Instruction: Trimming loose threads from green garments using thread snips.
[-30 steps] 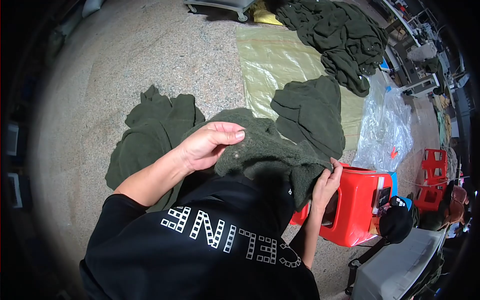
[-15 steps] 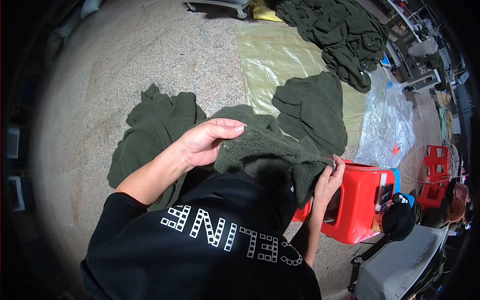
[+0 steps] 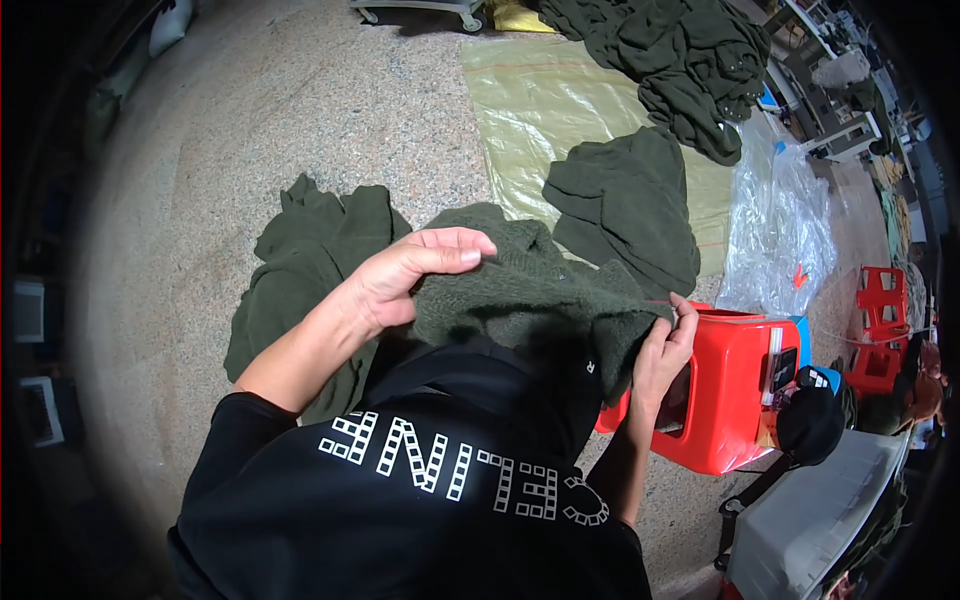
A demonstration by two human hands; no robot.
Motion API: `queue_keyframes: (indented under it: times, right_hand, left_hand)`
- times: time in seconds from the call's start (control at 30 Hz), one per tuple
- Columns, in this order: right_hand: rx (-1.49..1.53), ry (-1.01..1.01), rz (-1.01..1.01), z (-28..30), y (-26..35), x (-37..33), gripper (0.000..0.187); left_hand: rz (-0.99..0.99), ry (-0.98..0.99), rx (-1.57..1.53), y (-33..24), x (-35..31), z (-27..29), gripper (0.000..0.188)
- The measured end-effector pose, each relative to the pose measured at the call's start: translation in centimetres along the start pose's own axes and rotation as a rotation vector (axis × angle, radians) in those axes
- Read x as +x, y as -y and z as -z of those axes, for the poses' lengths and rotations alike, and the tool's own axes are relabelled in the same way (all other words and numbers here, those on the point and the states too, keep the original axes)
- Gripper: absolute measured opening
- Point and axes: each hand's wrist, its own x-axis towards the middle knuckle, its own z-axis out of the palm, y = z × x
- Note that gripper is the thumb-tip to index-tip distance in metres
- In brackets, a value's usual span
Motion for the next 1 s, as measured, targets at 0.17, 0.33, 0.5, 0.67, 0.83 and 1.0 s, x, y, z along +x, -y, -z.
queue_keyframes:
  times: [0.17, 0.33, 0.5, 0.67, 0.83, 1.0]
  right_hand:
    - [0.128, -0.007, 0.018, 0.6, 1.9, 0.6, 0.033]
    - [0.129, 0.000, -0.007, 0.2, 1.5, 0.5, 0.032]
    - [0.070, 0.117, -0.042, -0.9, 0.9, -0.4, 0.031]
    - [-0.035, 0.138, 0.020, -2.3, -0.4, -1.5, 0.029]
    - [0.012, 0.244, -0.146, -3.7, -1.1, -2.0, 0.031]
    - [0.060, 0.336, -0.166, -4.2, -0.5, -1.5, 0.031]
  left_hand:
    - [0.183, -0.037, 0.620, -0.3, 0.2, 0.7, 0.024]
    - [0.079, 0.019, 0.360, 0.0, 0.0, 1.1, 0.021]
    - [-0.132, 0.072, -0.033, 1.9, 0.5, 0.5, 0.019]
    - [-0.101, 0.166, -0.164, 2.4, 0.4, -1.0, 0.024]
    - [0.092, 0.455, -0.622, 4.5, -0.6, -1.2, 0.034]
    - [0.110, 0.517, -0.401, 4.8, -1.7, -0.5, 0.033]
